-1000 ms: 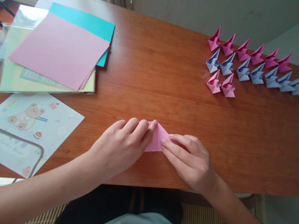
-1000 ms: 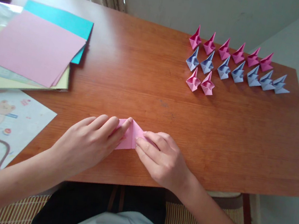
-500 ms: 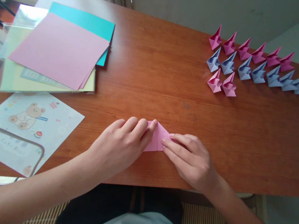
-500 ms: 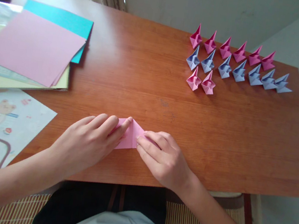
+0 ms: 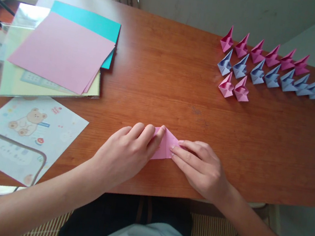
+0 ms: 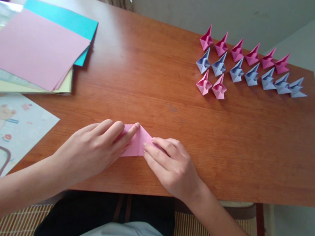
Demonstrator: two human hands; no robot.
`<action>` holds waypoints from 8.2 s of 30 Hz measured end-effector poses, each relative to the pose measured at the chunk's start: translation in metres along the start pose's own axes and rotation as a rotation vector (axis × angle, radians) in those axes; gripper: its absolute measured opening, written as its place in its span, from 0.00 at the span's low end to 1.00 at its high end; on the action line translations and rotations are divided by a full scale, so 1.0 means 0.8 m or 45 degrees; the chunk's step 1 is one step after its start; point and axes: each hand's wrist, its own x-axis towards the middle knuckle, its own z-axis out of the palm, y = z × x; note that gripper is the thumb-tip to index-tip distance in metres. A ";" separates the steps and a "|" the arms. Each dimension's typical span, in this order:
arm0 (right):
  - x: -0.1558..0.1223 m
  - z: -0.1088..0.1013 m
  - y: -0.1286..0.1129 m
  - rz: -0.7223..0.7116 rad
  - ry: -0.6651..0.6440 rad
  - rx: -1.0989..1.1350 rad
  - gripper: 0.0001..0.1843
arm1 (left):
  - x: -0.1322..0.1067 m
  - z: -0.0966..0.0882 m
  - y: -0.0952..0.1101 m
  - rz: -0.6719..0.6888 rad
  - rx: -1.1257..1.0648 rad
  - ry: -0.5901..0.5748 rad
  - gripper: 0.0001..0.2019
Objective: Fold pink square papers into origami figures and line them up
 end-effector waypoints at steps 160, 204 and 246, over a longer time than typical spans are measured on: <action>0.090 -0.003 0.004 0.920 -0.324 -0.087 0.10 | -0.014 0.008 0.020 0.104 -0.145 0.308 0.19; 0.062 -0.042 0.022 0.428 -0.495 0.149 0.10 | -0.013 0.007 0.014 0.053 -0.323 0.302 0.17; 0.051 0.002 -0.086 0.571 0.331 0.244 0.18 | 0.006 -0.019 0.021 -0.737 -1.793 0.526 0.05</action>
